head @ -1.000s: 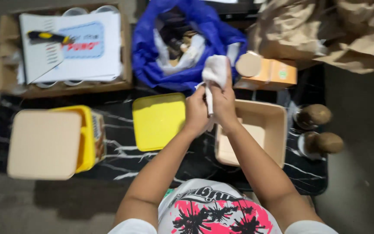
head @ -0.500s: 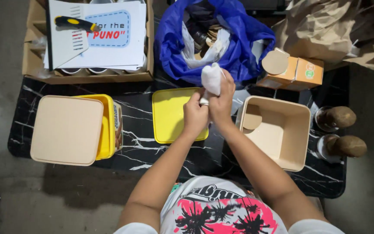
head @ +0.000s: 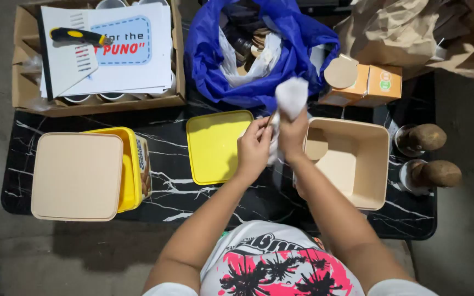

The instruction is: Wiping circular cardboard coasters with a cloth and organizing them into a container.

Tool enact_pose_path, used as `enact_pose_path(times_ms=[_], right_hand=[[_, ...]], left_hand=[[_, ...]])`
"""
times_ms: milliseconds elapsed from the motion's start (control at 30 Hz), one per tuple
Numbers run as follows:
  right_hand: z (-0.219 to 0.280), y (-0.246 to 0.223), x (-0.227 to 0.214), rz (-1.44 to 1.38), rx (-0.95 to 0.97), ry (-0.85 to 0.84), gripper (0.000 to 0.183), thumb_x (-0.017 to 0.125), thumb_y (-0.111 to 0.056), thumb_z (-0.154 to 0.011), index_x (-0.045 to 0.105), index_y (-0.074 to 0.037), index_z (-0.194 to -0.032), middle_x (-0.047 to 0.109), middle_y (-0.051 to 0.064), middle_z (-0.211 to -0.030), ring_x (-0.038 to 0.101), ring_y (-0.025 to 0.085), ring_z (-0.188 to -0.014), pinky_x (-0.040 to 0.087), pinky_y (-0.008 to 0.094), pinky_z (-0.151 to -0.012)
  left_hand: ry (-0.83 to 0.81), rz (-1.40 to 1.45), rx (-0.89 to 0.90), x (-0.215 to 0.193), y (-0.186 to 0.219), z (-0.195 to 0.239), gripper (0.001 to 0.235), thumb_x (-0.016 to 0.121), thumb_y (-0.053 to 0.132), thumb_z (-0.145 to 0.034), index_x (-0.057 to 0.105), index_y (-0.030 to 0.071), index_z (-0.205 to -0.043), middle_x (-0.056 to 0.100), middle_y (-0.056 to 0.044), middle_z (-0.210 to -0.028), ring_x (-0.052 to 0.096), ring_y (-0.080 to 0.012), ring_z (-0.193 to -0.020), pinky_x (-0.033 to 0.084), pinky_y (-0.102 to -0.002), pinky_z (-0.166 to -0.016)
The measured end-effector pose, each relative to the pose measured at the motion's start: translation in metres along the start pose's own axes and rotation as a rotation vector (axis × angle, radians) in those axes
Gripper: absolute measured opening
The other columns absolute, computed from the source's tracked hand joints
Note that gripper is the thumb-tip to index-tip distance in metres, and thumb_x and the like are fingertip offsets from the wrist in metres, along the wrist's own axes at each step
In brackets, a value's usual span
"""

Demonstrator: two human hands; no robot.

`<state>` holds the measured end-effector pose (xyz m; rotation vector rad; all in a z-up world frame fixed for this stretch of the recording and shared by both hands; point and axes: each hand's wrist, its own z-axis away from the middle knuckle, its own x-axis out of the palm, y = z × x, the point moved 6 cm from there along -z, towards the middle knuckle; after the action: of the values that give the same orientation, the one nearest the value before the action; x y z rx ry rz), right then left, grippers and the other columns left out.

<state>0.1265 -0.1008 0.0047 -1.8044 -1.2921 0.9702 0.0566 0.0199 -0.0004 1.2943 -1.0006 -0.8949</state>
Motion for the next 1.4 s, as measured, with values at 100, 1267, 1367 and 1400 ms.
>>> enact_pose_path(times_ms=[100, 1267, 1367, 1400], right_hand=[[-0.018, 0.108, -0.01, -0.15, 0.48, -0.057, 0.05, 0.065, -0.047, -0.106, 0.067, 0.001, -0.116, 0.067, 0.005, -0.094, 0.061, 0.018, -0.083, 0.049, 0.035, -0.076], [0.02, 0.069, 0.003, -0.269, 0.703, -0.048, 0.046, 0.054, -0.043, -0.108, 0.069, 0.0, -0.112, 0.071, 0.007, -0.094, 0.066, 0.018, -0.085, 0.053, 0.035, -0.076], [0.011, 0.002, 0.004, -0.363, 0.568, -0.029, 0.048, 0.054, -0.044, -0.109, 0.063, 0.003, -0.113, 0.068, 0.01, -0.094, 0.064, 0.019, -0.085, 0.053, 0.037, -0.075], [0.006, -0.037, 0.003, -0.324, 0.351, -0.054, 0.05, 0.054, -0.044, -0.11, 0.057, 0.006, -0.116, 0.066, 0.012, -0.097, 0.064, 0.021, -0.088, 0.052, 0.04, -0.078]], left_hand=[[0.002, -0.123, -0.052, 0.001, 0.007, -0.007, 0.025, 0.065, 0.011, -0.101, 0.069, 0.0, -0.123, 0.079, -0.007, -0.091, 0.058, -0.0076, -0.069, 0.049, -0.026, -0.06], [-0.05, -0.226, 0.14, 0.007, -0.015, -0.012, 0.038, 0.047, 0.029, -0.109, 0.064, -0.004, -0.099, 0.061, -0.015, -0.094, 0.063, -0.033, -0.089, 0.05, -0.039, -0.083], [0.015, -0.282, 0.201, -0.003, -0.013, -0.026, 0.036, 0.048, 0.026, -0.109, 0.061, -0.003, -0.093, 0.061, -0.016, -0.086, 0.061, -0.0361, -0.084, 0.049, -0.042, -0.079], [0.048, -0.368, 0.284, -0.007, -0.014, -0.029, 0.039, 0.047, 0.025, -0.112, 0.06, -0.003, -0.089, 0.059, -0.017, -0.085, 0.059, -0.0387, -0.084, 0.048, -0.044, -0.078]])
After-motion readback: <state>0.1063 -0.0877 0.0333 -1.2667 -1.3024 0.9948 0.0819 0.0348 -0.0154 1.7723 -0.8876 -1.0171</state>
